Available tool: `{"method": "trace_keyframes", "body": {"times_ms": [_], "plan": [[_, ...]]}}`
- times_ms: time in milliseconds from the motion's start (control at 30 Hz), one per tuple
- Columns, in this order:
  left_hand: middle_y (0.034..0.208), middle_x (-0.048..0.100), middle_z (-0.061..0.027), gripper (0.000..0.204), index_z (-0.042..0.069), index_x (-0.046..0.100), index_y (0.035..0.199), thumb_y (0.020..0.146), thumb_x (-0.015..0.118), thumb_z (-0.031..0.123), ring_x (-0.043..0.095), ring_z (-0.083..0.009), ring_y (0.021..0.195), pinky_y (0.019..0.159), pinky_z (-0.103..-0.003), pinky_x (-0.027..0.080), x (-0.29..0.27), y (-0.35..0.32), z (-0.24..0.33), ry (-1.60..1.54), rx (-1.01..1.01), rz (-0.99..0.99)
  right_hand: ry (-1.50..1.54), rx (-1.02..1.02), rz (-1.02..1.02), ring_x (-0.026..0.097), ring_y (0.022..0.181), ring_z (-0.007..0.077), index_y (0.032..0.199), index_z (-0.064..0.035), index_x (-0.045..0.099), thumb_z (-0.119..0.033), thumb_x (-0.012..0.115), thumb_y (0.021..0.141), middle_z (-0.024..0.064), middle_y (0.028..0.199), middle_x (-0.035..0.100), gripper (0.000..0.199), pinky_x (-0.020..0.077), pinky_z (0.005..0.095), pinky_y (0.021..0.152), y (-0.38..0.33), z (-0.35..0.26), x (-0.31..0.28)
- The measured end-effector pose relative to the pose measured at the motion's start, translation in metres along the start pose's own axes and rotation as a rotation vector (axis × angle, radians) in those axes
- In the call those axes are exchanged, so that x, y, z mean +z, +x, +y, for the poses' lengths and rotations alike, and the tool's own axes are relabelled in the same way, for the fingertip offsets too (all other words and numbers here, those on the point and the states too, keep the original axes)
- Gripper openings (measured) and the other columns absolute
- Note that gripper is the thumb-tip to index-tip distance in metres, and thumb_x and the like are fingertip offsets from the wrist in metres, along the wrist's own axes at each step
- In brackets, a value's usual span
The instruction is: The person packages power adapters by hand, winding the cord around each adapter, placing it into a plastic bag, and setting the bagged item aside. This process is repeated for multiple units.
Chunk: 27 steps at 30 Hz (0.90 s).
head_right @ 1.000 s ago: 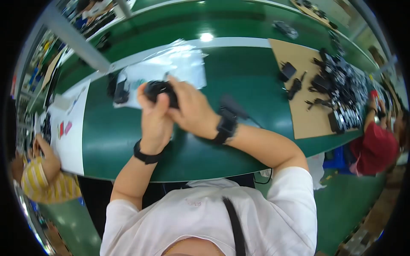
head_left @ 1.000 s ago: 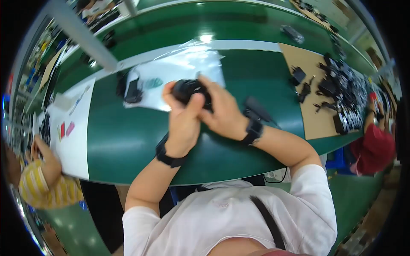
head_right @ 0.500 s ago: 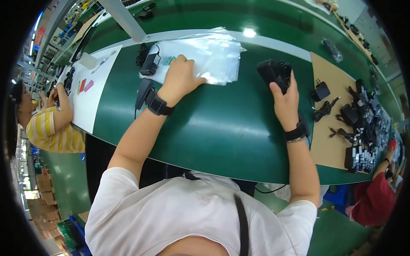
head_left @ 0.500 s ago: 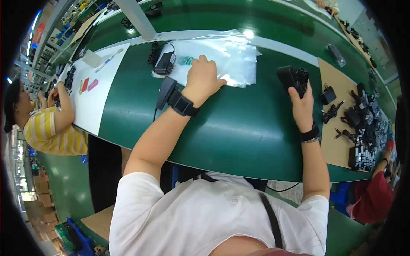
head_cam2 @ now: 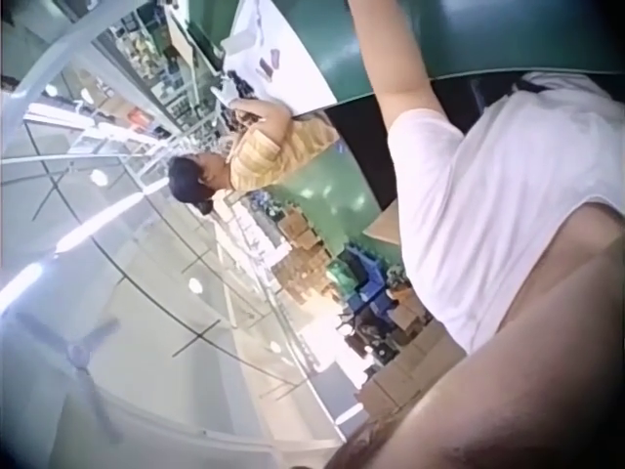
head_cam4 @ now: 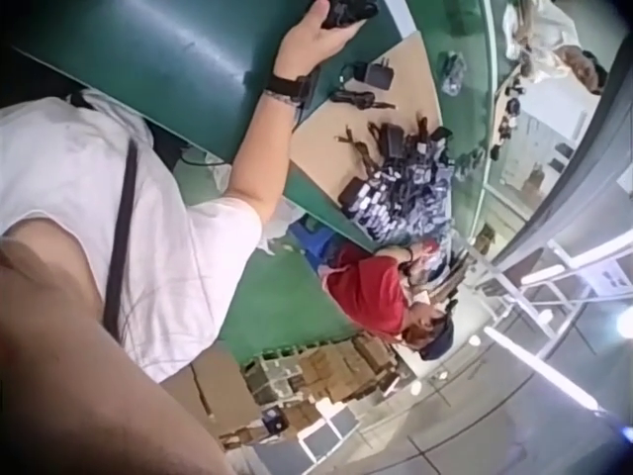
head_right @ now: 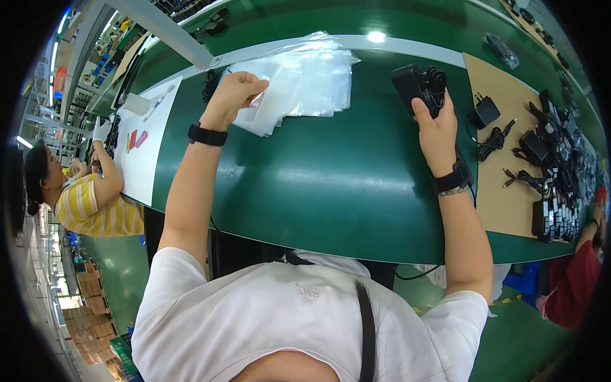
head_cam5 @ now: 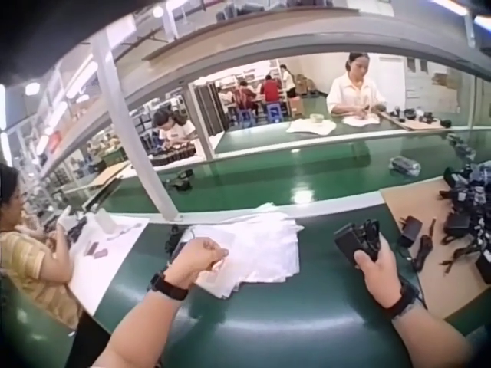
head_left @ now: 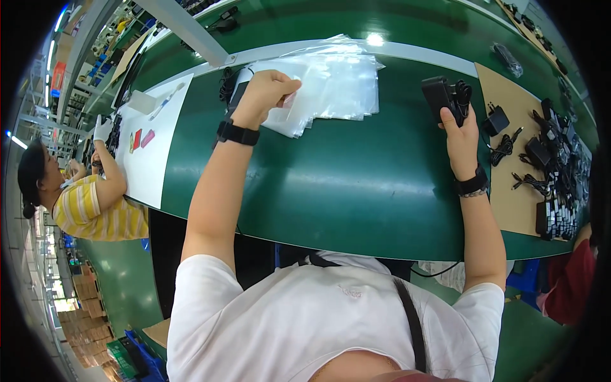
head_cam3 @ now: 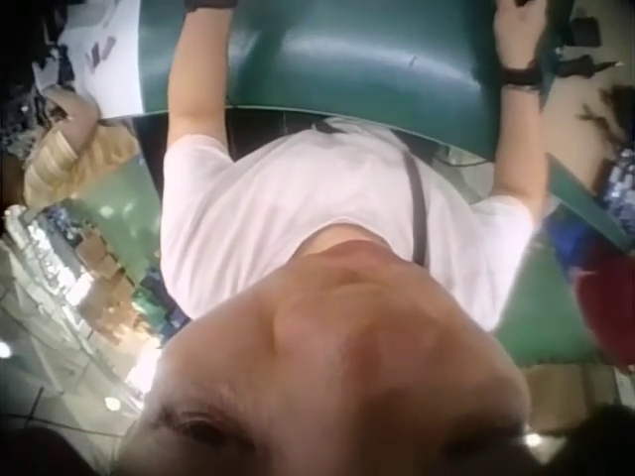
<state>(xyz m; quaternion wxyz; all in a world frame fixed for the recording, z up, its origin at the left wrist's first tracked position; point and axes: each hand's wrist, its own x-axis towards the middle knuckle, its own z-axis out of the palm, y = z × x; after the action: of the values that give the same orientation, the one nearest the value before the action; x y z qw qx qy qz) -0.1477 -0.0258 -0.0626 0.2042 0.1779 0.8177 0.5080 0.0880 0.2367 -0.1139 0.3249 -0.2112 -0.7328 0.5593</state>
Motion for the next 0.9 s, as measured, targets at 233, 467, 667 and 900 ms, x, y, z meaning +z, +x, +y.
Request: {"method": "trace_keyframes", "body": {"times_ms": [233, 467, 667, 900], "plan": [[0.062, 0.054, -0.0051, 0.027, -0.004, 0.057, 0.066, 0.075, 0.068, 0.019, 0.049, -0.0115, 0.053, 0.049, -0.025, 0.041, -0.011, -0.008, -0.009, 0.075, -0.042, -0.019, 0.021, -0.004, 0.007, 0.052, 0.079, 0.0099, 0.110, -0.0004, 0.050, -0.024, 0.058, 0.087, 0.0038, 0.095, 0.056, 0.034, 0.0459, 0.0237, 0.068, -0.001, -0.002, -0.001], [0.046, 0.044, -0.0018, 0.047, 0.005, 0.045, 0.051, 0.062, 0.081, 0.033, 0.036, -0.0105, 0.040, 0.038, -0.028, 0.032, 0.007, -0.009, -0.015, 0.043, 0.026, 0.118, 0.237, 0.113, -0.053, 0.054, 0.084, 0.0117, 0.111, -0.0015, 0.050, -0.024, 0.055, 0.089, 0.0042, 0.098, 0.056, 0.032, 0.0480, 0.0268, 0.070, -0.002, -0.045, 0.029], [0.045, 0.045, -0.0043, 0.057, 0.004, 0.040, 0.046, 0.056, 0.082, 0.040, 0.037, -0.0125, 0.042, 0.041, -0.032, 0.033, 0.028, -0.020, -0.020, 0.304, 0.228, 0.159, 0.889, 0.341, -0.400, 0.054, 0.096, 0.0208, 0.113, -0.0004, 0.049, -0.027, 0.051, 0.091, 0.0091, 0.102, 0.056, 0.035, 0.0475, 0.0416, 0.084, 0.006, -0.086, 0.099], [0.052, 0.053, -0.0074, 0.041, 0.001, 0.051, 0.053, 0.063, 0.079, 0.029, 0.048, -0.0119, 0.049, 0.048, -0.027, 0.040, 0.025, -0.023, -0.026, -0.041, 0.183, 0.052, 0.945, 0.413, -0.465, 0.055, 0.095, 0.0223, 0.109, 0.0012, 0.051, -0.026, 0.052, 0.090, 0.0108, 0.099, 0.057, 0.034, 0.0459, 0.0461, 0.088, 0.023, -0.076, 0.163]]}}
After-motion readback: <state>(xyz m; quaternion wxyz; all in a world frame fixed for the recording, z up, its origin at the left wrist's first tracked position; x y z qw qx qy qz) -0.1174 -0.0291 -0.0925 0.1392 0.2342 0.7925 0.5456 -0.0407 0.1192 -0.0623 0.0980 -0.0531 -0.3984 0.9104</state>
